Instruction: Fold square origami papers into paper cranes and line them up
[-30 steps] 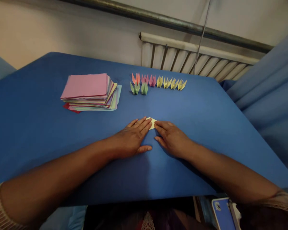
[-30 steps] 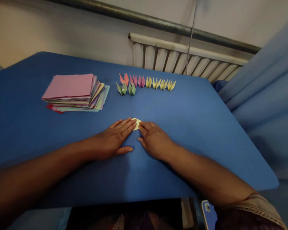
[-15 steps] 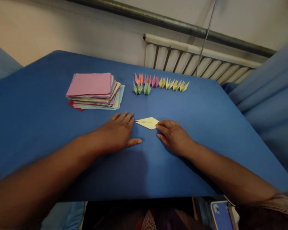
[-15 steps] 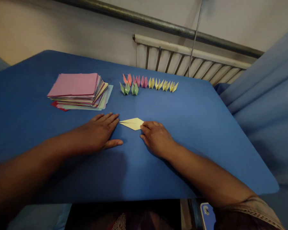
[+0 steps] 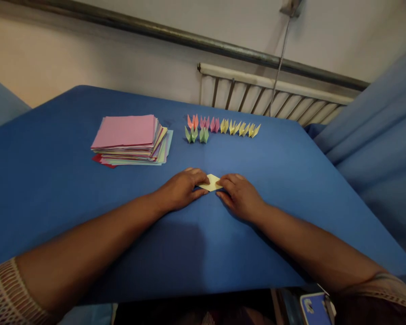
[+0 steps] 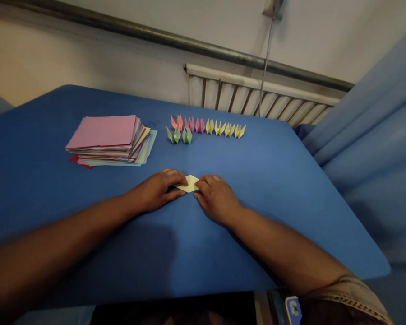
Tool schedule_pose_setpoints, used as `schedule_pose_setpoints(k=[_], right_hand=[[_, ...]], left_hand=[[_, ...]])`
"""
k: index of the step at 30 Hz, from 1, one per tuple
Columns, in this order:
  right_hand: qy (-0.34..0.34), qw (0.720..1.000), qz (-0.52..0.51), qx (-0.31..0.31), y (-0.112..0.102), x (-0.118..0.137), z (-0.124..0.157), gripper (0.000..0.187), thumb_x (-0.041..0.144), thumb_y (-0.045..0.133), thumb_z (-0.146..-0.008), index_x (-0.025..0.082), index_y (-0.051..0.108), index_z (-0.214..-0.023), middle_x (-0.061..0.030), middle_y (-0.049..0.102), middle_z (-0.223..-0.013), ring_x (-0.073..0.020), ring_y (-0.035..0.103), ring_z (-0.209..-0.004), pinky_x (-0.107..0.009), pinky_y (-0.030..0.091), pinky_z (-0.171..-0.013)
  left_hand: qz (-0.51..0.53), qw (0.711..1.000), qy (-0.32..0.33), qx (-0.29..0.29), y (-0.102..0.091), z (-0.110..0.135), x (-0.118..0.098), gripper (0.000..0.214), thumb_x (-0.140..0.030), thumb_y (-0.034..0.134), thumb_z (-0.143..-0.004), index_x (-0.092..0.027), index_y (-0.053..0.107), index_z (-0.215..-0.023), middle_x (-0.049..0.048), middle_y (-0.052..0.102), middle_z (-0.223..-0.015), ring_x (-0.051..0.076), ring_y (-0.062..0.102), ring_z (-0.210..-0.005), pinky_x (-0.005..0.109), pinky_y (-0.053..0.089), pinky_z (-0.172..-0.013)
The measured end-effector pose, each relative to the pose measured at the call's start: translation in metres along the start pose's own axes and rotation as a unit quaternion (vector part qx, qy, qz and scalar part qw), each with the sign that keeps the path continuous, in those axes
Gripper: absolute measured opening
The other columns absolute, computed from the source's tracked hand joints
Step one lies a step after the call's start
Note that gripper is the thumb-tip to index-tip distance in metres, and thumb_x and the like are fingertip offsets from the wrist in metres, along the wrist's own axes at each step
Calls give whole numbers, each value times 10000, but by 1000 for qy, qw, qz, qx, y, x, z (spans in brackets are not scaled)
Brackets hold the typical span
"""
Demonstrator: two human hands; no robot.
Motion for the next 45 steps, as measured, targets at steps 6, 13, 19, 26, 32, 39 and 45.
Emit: schedule_pose_setpoints(k=[6,13,19,26,32,39,45], right_hand=[[-1,999,-48,-18,2,4,-8,161,277,564,-939,167,629,-1037,-99,646,-1039,-223,563,-985,-376,467,-861],[65,990,-122,5,6,-9,-24,32,213,608,-897,188,625,-886,-14,610,-862,-138,555,-779,-274,430,-734],[68,983,-170,-13,6,-11,-22,54,169,576,-882,179,616,-847,-9,579,-851,-124,547,-769,-261,420,-728],[86,989,-117,-7,4,-10,-18,83,187,539,-894,192,565,-815,-22,576,-861,-144,546,-789,-282,435,-737],[9,999,-29,14,-5,5,-11,241,157,449,-941,172,619,-1112,-91,629,-1043,-192,573,-908,-330,458,-816],[-33,992,95,79,-8,16,-6,301,201,419,-974,185,693,-1097,-96,663,-1074,-233,570,-901,-383,440,-783],[-41,990,93,95,-11,16,-4,297,196,415,-973,161,706,-1026,-110,669,-995,-230,580,-878,-388,447,-801]], left_hand=[[17,1000,2,-1,-3,-5,1,147,-286,552,-908,-191,650,-961,47,654,-954,191,603,-915,326,467,-843],[42,999,-19,-20,-4,-5,3,142,-258,515,-913,-196,643,-907,45,676,-939,180,619,-902,321,479,-846],[58,997,-44,-37,-5,-4,3,131,-237,538,-867,-193,631,-785,50,681,-995,191,623,-931,347,478,-892],[33,996,-70,-54,-1,-5,4,80,-214,543,-841,-193,608,-800,37,668,-904,188,611,-876,331,476,-829],[46,995,-73,-59,0,-4,7,91,-227,546,-857,-205,633,-870,26,671,-920,184,615,-888,327,484,-828],[-9,1000,5,-29,-4,2,0,190,-230,505,-923,-190,684,-970,61,691,-1091,196,627,-1016,370,473,-951],[-92,995,44,20,-6,10,-11,301,-279,464,-964,-163,692,-1123,104,680,-1197,232,610,-1102,387,467,-990]])
Point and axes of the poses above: each hand's wrist, its own z-axis away from the middle knuckle, its own y-axis out of the palm, x = y × z, the point moved 4 cm from there along -z, towards the middle knuckle
